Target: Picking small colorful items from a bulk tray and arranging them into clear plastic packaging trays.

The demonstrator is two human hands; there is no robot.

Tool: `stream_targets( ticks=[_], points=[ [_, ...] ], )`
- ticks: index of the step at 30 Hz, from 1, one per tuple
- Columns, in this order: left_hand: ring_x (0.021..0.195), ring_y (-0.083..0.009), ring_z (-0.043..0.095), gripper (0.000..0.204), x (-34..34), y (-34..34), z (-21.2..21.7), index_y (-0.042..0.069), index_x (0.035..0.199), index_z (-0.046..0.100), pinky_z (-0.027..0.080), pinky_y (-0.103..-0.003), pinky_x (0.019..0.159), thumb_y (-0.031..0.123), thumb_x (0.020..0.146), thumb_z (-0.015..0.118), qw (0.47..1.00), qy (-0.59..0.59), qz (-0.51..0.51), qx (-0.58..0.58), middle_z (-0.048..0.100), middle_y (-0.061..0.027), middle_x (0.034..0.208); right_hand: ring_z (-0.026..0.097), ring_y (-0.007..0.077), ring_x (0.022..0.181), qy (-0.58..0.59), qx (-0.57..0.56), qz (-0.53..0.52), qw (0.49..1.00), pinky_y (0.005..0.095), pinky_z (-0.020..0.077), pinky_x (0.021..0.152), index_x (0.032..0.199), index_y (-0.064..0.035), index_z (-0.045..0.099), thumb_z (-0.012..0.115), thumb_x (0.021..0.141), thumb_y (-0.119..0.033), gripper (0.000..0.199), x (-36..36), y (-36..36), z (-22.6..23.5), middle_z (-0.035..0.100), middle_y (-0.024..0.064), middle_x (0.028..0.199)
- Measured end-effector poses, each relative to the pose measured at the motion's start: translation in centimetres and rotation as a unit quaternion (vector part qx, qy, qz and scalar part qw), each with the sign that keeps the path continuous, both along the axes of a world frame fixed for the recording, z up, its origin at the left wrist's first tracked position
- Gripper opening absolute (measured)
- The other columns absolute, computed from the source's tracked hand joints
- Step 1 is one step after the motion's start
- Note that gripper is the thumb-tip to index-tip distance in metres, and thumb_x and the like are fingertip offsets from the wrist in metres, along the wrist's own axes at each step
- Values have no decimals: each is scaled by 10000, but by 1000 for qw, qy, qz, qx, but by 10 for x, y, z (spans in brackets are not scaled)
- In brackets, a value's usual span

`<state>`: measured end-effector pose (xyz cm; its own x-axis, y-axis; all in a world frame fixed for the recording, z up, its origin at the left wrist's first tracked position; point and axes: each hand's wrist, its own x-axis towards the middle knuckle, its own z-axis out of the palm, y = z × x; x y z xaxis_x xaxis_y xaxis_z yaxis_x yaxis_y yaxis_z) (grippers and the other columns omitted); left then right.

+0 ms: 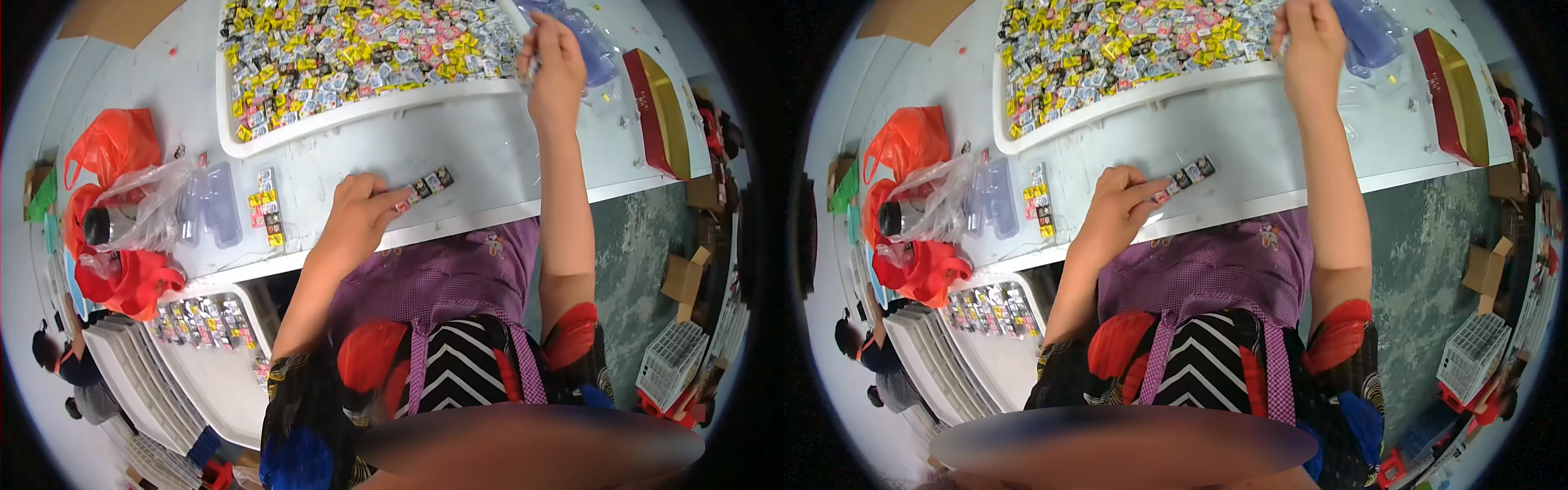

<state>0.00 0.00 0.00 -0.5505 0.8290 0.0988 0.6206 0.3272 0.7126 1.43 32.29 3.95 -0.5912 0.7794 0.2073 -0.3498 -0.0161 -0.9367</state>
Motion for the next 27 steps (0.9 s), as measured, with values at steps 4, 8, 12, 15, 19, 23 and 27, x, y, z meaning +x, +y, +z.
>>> stream_targets(
  ticks=[4, 8, 12, 15, 19, 23, 27],
  points=[
    [950, -260, 505, 368, -16, 0, 20, 127, 1083, 690, 402, -351, 885, 48, 725, 720, 998, 26, -53, 7, 571, -72, 978, 580, 150, 923, -160, 284, 20, 945, 251, 443, 812, 1086, -92, 661, 603, 914, -267, 252, -24, 27, -14, 659, 53, 1020],
    [850, -314, 542, 274, -51, 23, 39, 84, 1036, 681, 426, -398, 792, 43, 766, 663, 987, 129, -28, 88, 590, -111, 864, 579, 214, 934, -253, 599, 92, 754, 314, 440, 826, 1102, -79, 645, 663, 843, -270, 322, -25, 6, 8, 656, 57, 980],
    [849, -339, 565, 217, -88, 81, 56, 52, 1023, 670, 452, -417, 820, 79, 816, 609, 976, 162, -32, 142, 616, -148, 867, 564, 297, 975, -257, 660, 108, 697, 407, 432, 864, 1093, -70, 640, 692, 796, -194, 326, -25, 1, -6, 650, 102, 992],
    [900, -326, 571, 238, -111, 125, 30, 62, 1043, 665, 463, -411, 864, 115, 814, 626, 980, 156, -52, 111, 622, -127, 945, 567, 310, 939, -239, 643, 148, 712, 412, 448, 824, 1032, -48, 643, 674, 806, -129, 242, -38, 5, -12, 646, 119, 976],
    [1007, -308, 555, 280, -107, 157, 20, 89, 1091, 657, 464, -391, 872, 123, 814, 641, 974, 210, -53, 70, 607, -103, 1080, 626, 229, 868, -255, 626, 145, 723, 392, 485, 775, 963, -43, 645, 703, 773, -194, 250, -31, 12, -13, 666, 136, 908],
    [991, -303, 549, 236, -105, 169, 22, 81, 1033, 661, 478, -398, 859, 108, 798, 646, 973, 228, -29, 27, 571, -92, 1032, 605, 267, 782, -316, 456, 202, 807, 363, 467, 736, 942, -18, 626, 604, 829, -152, 176, -27, 9, -2, 644, 153, 848],
    [951, -310, 553, 134, -105, 177, 21, 65, 919, 664, 480, -408, 816, 97, 791, 643, 959, 280, -42, 30, 564, -97, 928, 563, 189, 761, -261, 399, 139, 868, 298, 456, 725, 1027, -34, 622, 521, 905, -155, 200, -20, 20, 2, 607, 94, 804]
  ],
)
